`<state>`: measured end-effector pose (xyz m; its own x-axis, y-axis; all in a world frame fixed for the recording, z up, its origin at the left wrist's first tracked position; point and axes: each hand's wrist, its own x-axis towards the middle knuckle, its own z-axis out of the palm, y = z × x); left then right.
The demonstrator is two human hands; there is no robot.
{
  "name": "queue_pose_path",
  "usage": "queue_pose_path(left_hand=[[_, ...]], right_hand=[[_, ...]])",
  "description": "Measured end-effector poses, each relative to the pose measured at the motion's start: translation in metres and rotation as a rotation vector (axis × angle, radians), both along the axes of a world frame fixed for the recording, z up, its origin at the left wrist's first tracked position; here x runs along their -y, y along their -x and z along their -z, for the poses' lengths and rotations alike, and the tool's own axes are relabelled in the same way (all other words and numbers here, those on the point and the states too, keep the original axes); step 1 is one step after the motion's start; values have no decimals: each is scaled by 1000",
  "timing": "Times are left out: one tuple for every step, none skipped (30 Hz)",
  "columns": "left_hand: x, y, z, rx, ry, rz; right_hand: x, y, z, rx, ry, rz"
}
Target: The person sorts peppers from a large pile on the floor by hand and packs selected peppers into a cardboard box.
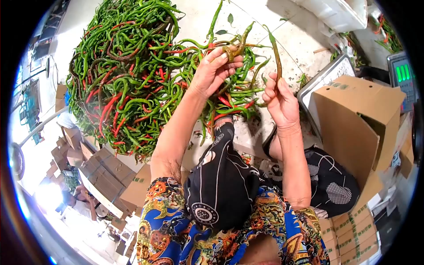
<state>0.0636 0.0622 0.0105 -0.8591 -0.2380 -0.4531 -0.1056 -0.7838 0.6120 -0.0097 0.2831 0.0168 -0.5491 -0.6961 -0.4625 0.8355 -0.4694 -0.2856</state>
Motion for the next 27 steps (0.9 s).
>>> queue_pose_path(left_hand=[[-6, -5, -7, -1, -9, 7], [-13, -10, -8, -1, -5, 8], [-19, -15, -10, -1, 0, 10], [-28, -19, -14, -2, -8, 20], [-38, -22, -18, 17, 4, 38], [-48, -24, -21, 9, 96, 102], [-58, -26, -24, 3, 186, 165], [-67, -27, -28, 39, 358, 294], [-76, -30, -21, -10, 375, 349], [-82, -32, -18, -59, 481, 435], [-84, -33, -16, -113, 593, 522], [-89, -39, -5, -184, 753, 542], [-87, -37, -14, -181, 691, 589], [-79, -34, -19, -118, 648, 637], [-68, -32, -17, -55, 601, 685], [-61, -34, -4, 23, 628, 560], [-52, -32, 4, 87, 754, 464], [-42, -30, 4, 153, 710, 363], [-34, -30, 11, 175, 567, 256], [-30, -29, 14, 227, 660, 235], [-25, -25, 13, 279, 758, 211], [-16, -21, 24, 289, 981, 162], [-6, -15, 36, 299, 1204, 107], [1, -3, 37, 237, 1398, -31], [15, 9, 57, 152, 1545, -110], [28, 21, 75, 125, 1745, -123], [37, 31, 89, 95, 1944, -135]], right_hand=[[-2, -1, -4, -6, 2, -16], [-2, -3, -9, -6, -12, -33], [0, -6, -14, -6, -24, -50], [0, -10, -18, -43, -62, -70], [-2, -13, -18, -83, -92, -103], [-4, -17, -17, -65, -96, -89], [-5, -20, -15, -47, -101, -76], [-4, -23, -12, -24, -97, -81], [-5, -25, -9, 0, -94, -87], [-8, -27, -11, -47, -177, -106], [-13, -27, -12, -136, -320, -143], [-22, -27, 0, -41, -293, -110], [-31, -28, 9, 57, -268, -76], [-40, -28, 16, 148, -213, 6], [-39, -25, 7, 265, -252, 154], [-48, -20, 11, 340, -38, 179], [-58, -15, 14, 408, 179, 206], [-59, -12, 9, 425, 305, 199], [-57, -9, 2, 395, 335, 185], [-56, -8, 1, 340, 316, 171], [-53, -7, 2, 284, 302, 153], [-49, -8, -1, 260, 150, 159], [-47, -11, -5, 233, -1, 163], [-49, -14, 0, 131, -97, 110], [-50, -17, 1, 66, -163, 53], [-50, -19, 2, 0, -231, -4], [-51, -22, 4, -66, -301, -59]])
